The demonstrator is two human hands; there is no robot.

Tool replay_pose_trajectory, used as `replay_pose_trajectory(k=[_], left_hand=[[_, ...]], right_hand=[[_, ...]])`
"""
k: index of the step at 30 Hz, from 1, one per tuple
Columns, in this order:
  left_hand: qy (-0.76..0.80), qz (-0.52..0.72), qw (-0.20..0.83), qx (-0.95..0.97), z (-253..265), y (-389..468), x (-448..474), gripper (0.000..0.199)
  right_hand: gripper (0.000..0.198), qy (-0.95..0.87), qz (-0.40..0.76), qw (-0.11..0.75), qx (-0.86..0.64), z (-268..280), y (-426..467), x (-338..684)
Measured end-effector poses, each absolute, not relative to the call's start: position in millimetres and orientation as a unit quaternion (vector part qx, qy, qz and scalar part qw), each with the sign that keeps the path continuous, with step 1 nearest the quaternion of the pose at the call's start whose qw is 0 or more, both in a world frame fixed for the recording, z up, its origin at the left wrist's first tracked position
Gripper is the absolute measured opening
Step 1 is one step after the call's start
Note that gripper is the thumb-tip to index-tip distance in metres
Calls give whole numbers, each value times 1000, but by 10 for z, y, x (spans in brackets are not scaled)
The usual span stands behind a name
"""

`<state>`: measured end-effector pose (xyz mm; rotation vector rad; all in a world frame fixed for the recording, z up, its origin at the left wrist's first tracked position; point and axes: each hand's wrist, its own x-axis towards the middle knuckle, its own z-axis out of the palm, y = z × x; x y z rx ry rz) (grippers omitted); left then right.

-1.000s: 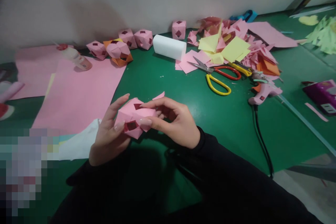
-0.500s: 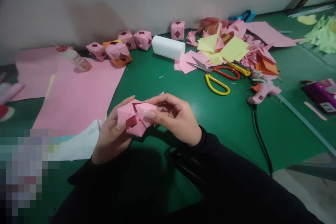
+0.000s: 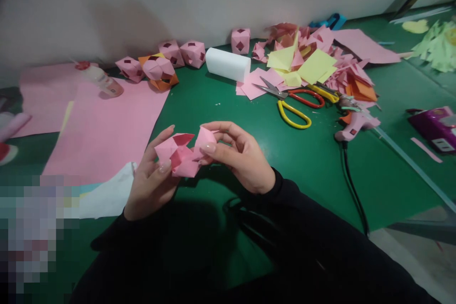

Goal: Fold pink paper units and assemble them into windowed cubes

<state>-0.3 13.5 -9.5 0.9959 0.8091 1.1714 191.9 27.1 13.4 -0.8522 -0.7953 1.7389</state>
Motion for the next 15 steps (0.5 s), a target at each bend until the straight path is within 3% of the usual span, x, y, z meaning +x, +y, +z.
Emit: replay_pose_trajectory(k=[5,15], left_hand=[[352,518,652,427,-152,146,7,43],[363,511,644,438,-157,144,1,42]], right_hand=[[19,-247,777,473,-334,129,309,1940],[27,-270,749,473,-377,137,334,1962]])
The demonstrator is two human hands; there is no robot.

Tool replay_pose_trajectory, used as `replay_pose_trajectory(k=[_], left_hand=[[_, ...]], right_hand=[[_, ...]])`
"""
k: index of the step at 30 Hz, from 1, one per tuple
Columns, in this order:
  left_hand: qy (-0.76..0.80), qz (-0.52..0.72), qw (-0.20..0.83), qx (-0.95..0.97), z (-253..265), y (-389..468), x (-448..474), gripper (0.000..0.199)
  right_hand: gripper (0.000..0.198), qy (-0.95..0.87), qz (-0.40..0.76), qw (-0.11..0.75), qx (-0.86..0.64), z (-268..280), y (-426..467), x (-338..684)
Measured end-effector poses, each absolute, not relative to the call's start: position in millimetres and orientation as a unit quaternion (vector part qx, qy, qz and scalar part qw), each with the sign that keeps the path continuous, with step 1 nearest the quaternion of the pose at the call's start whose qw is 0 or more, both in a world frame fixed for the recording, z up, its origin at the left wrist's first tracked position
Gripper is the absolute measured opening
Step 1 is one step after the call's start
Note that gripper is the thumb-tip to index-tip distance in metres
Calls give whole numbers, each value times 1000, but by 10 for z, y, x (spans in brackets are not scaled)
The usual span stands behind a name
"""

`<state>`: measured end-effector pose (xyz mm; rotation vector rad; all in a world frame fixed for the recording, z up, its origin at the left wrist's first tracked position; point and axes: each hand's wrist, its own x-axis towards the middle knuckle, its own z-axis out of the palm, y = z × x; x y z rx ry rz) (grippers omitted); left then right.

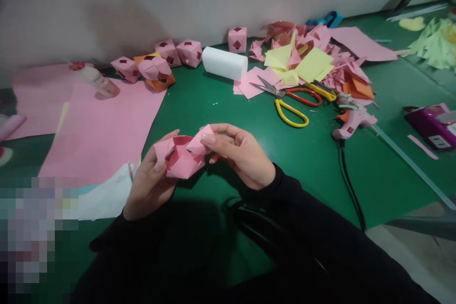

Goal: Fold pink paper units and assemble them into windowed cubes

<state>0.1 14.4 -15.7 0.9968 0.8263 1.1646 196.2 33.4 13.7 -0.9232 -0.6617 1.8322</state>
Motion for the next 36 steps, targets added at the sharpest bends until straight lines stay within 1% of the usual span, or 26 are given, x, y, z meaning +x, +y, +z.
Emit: replay_pose_trajectory(k=[4,9,12,15,19,23,30,36], left_hand=[[355,516,647,436,-167,138,4,44],[365,525,639,428,-135,116,33,46],[384,540,610,436,-95,94,70,50],[406,554,573,446,-65,71,118,44],[415,554,559,457,-51,49,164,45],[412,552,559,462,-48,43,174,47],[421,574,519,474,-47,54,178,28],[429,578,496,487,-55,50,180,28]], right_hand=[[25,-323,711,486,-393,189,332,1960],[26,-343,704,489,-385,176,339,1967],[32,-352,694,504,-376,150,343,1984],[38,-383,668,515,-377,142,334,1995],[29,-405,656,514,-376,151,308,1979],[29,-399,661,511,-377,147,296,1952],[34,-407,642,525,-383,135,293,1935],[35,-428,621,521,-400,139,290,1947]])
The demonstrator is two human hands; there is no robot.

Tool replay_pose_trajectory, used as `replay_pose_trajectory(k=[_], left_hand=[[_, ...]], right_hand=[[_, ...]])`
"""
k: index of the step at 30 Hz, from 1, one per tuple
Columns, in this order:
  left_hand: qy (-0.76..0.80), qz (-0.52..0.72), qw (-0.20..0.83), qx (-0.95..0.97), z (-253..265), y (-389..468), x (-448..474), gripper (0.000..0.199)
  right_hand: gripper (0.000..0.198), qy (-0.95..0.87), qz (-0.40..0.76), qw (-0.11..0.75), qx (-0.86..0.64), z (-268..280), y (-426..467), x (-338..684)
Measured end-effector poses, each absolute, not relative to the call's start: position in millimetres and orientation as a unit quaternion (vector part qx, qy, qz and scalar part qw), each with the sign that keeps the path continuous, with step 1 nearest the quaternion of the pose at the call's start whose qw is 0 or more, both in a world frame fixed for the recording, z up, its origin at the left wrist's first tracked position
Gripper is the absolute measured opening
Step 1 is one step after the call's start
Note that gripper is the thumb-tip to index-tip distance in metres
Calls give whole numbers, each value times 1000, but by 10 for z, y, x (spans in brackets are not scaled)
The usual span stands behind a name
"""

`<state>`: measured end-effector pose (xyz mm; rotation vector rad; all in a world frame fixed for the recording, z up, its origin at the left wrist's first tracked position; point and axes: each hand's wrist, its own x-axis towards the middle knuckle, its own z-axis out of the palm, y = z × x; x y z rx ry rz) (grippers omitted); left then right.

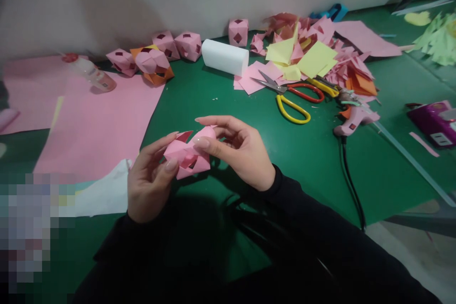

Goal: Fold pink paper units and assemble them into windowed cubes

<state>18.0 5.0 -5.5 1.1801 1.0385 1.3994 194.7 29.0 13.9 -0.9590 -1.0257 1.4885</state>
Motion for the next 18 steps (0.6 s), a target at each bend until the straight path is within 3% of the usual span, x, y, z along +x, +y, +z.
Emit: replay_pose_trajectory(k=[18], left_hand=[[479,531,479,508,-84,-10,134,38]], right_hand=[[38,-435,634,505,-392,149,268,1928]])
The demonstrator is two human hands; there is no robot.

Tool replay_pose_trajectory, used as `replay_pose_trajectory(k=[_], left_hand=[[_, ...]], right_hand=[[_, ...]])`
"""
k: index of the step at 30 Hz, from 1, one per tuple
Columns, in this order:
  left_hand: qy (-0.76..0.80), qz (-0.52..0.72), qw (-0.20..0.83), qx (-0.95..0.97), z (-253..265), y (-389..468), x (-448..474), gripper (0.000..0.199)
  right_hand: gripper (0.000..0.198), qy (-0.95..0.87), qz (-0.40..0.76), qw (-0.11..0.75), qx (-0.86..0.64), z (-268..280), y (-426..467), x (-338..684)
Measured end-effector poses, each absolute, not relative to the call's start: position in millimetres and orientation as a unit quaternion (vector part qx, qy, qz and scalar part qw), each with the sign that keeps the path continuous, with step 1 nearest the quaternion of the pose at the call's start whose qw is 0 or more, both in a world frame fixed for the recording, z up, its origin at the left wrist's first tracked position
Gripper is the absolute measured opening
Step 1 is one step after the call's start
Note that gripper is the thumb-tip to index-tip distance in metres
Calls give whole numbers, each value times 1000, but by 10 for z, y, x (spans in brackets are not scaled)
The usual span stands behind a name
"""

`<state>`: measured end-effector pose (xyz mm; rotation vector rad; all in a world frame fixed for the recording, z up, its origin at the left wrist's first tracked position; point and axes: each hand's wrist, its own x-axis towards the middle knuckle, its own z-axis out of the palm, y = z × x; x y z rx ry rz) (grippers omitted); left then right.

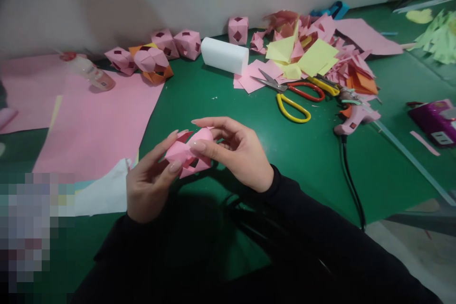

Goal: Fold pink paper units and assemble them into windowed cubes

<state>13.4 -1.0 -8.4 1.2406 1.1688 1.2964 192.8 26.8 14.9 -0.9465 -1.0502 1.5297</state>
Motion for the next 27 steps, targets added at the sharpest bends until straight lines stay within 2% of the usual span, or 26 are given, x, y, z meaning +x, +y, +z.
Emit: replay_pose_trajectory(k=[5,14,20,27], left_hand=[[476,527,385,589,-104,3,92,31],[484,557,330,589,-76,-26,172,32],[479,566,359,567,-104,-51,205,35],[444,566,459,521,-120,-66,198,34]], right_hand=[[36,-419,660,503,-368,133,252,1899],[31,-380,705,474,-366,116,246,1904],[30,-386,685,488,-379,155,238,1888],[35,-425,659,496,-372,177,222,1847]])
